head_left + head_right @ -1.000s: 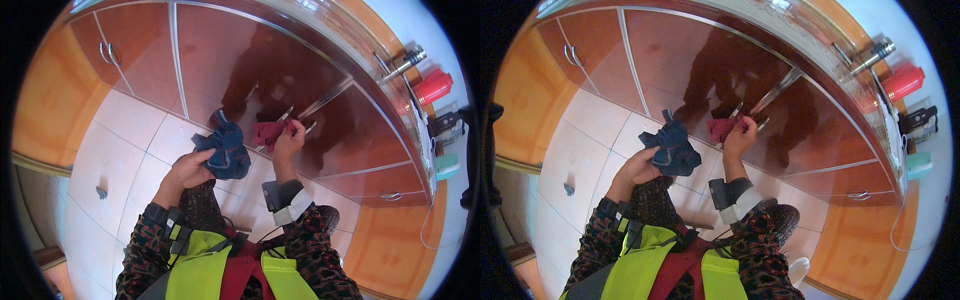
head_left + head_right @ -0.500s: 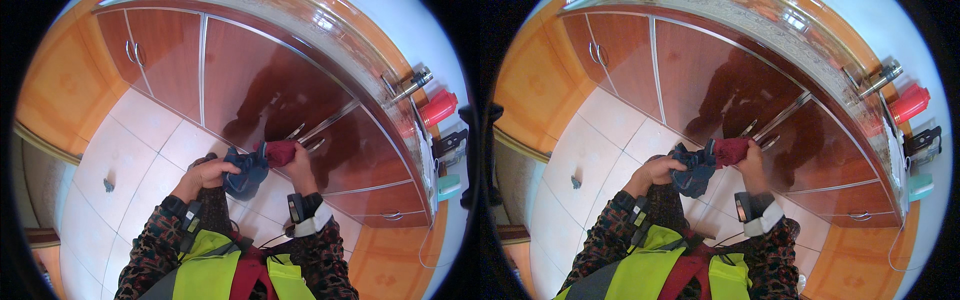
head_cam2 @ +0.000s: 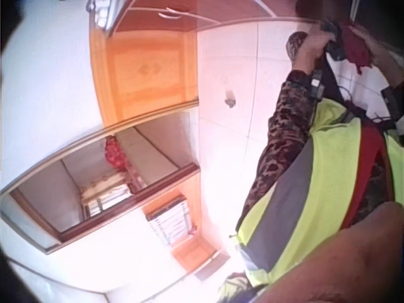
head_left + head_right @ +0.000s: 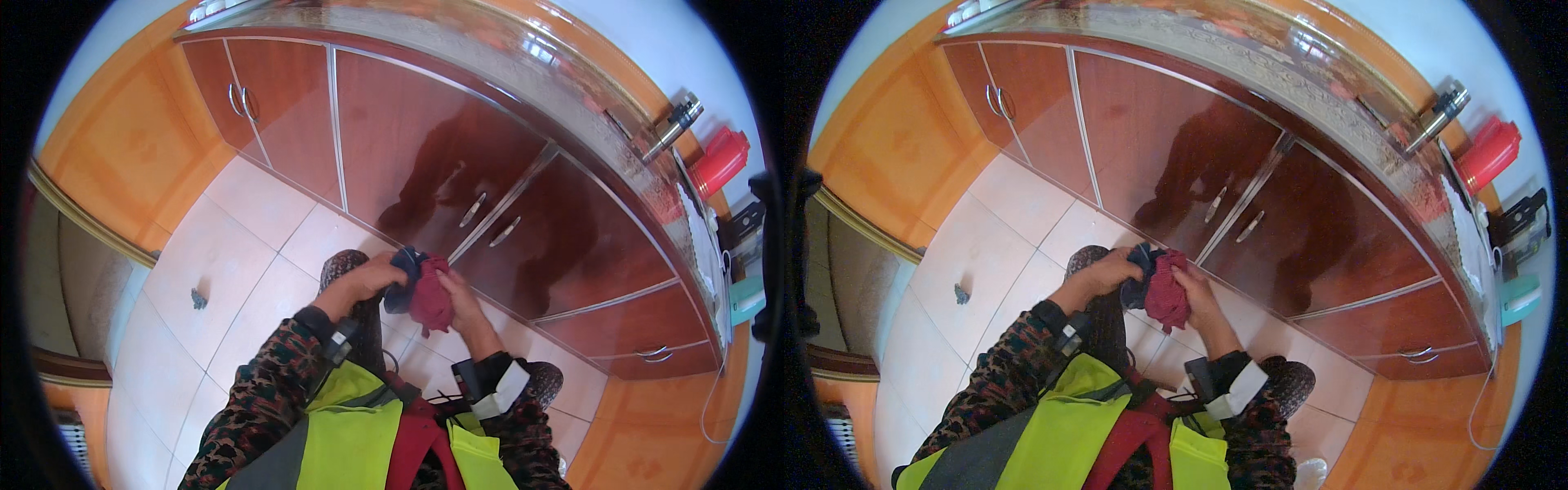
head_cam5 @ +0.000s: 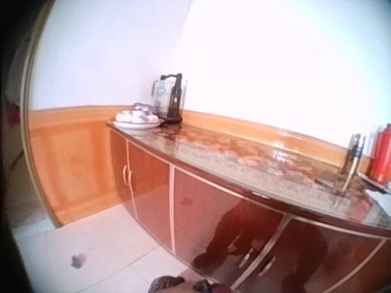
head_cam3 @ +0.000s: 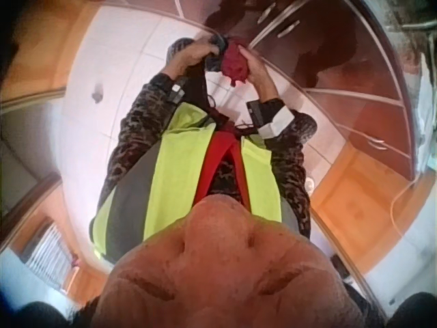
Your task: The person sits on the floor and wipes the front of a wooden cabinet using a blue cloth, then switches to a pink cloth to continue wiping the cabinet doors and top surface. They also use a small brush to clean the cabinet handles.
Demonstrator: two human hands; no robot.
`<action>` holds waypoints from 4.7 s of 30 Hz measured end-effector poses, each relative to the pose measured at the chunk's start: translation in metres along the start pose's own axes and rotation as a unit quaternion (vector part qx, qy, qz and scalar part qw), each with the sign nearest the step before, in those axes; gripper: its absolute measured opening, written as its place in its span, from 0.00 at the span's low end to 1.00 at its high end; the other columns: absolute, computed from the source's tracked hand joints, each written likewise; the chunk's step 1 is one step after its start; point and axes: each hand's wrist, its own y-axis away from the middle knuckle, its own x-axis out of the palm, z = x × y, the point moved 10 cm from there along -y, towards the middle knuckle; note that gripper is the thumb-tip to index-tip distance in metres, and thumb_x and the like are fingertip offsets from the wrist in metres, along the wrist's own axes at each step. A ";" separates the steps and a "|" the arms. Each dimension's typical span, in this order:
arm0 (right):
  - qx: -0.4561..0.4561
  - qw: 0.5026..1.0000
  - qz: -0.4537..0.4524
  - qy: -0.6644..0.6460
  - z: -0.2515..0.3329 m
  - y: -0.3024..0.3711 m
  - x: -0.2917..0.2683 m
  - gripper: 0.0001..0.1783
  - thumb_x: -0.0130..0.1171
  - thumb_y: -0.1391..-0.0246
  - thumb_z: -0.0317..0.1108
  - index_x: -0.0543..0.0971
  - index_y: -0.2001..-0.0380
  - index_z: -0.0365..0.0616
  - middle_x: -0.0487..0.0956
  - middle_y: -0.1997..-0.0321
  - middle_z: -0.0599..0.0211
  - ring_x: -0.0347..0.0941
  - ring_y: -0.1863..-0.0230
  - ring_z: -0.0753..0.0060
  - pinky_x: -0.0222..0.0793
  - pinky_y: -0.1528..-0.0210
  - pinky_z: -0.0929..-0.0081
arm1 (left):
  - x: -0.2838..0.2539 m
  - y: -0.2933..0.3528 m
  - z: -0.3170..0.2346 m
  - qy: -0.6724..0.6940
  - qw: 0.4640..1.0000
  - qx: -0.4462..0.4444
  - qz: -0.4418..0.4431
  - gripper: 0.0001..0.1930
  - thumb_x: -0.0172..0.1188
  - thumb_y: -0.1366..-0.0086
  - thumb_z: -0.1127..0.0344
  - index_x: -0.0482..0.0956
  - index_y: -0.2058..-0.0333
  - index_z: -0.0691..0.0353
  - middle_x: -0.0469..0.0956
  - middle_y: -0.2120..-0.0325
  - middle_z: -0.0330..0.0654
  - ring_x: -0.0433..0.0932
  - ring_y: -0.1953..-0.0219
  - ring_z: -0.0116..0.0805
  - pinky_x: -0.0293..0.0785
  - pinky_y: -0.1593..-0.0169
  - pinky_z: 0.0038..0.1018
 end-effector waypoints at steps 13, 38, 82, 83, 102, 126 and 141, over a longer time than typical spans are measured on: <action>-0.036 0.991 0.010 -0.127 0.091 0.157 -0.167 0.25 0.55 0.43 0.39 0.72 0.44 0.40 0.78 0.48 0.53 0.77 0.55 0.54 0.77 0.52 0.59 | -0.106 0.032 -0.226 0.128 0.892 0.352 -0.251 0.22 0.61 0.42 0.69 0.69 0.49 0.64 0.76 0.58 0.43 0.77 0.56 0.35 0.74 0.52 0.33; -0.201 0.960 -0.188 -0.049 0.121 0.174 -0.277 0.26 0.55 0.47 0.36 0.70 0.45 0.36 0.77 0.51 0.51 0.78 0.57 0.54 0.78 0.56 0.58 | -0.053 -0.188 0.075 0.288 0.895 0.026 -0.339 0.15 0.42 0.28 0.58 0.74 0.51 0.54 0.78 0.56 0.41 0.78 0.54 0.43 0.78 0.51 0.39; -0.264 0.918 -0.288 -0.062 0.137 0.209 -0.295 0.20 0.52 0.46 0.29 0.73 0.49 0.35 0.79 0.55 0.56 0.77 0.57 0.62 0.76 0.54 0.67 | 0.041 -0.183 0.057 0.157 0.915 0.081 -0.362 0.13 0.64 0.48 0.72 0.79 0.63 0.68 0.80 0.71 0.45 0.79 0.71 0.39 0.76 0.65 0.33; -0.267 0.918 -0.281 -0.077 0.135 0.211 -0.298 0.20 0.52 0.46 0.29 0.73 0.49 0.35 0.79 0.55 0.57 0.77 0.57 0.62 0.76 0.54 0.67 | 0.040 -0.175 0.038 0.150 0.912 0.100 -0.368 0.11 0.63 0.48 0.75 0.79 0.63 0.68 0.80 0.70 0.44 0.79 0.71 0.36 0.75 0.65 0.32; -0.324 0.861 -0.364 -0.146 0.105 0.263 -0.354 0.17 0.56 0.44 0.27 0.75 0.51 0.37 0.79 0.56 0.60 0.77 0.57 0.63 0.77 0.55 0.65 | 0.033 -0.143 -0.067 0.141 0.858 0.168 -0.465 0.19 0.65 0.49 0.73 0.73 0.57 0.68 0.77 0.61 0.51 0.79 0.59 0.44 0.75 0.56 0.36; -0.337 0.851 -0.398 -0.061 0.130 0.268 -0.330 0.14 0.56 0.45 0.25 0.78 0.54 0.40 0.81 0.61 0.65 0.77 0.61 0.69 0.75 0.59 0.70 | 0.199 -0.026 -0.255 -0.345 0.628 0.455 -0.528 0.25 0.51 0.32 0.68 0.60 0.41 0.75 0.67 0.45 0.59 0.66 0.44 0.55 0.59 0.39 0.42; -0.384 0.825 -0.361 -0.201 0.114 0.298 -0.349 0.11 0.55 0.43 0.25 0.77 0.56 0.37 0.81 0.63 0.63 0.79 0.63 0.68 0.77 0.60 0.69 | 0.467 -0.095 -0.167 -0.560 0.558 0.606 -0.085 0.45 0.68 0.48 0.53 0.58 0.34 0.59 0.63 0.38 0.54 0.56 0.35 0.58 0.48 0.35 0.55</action>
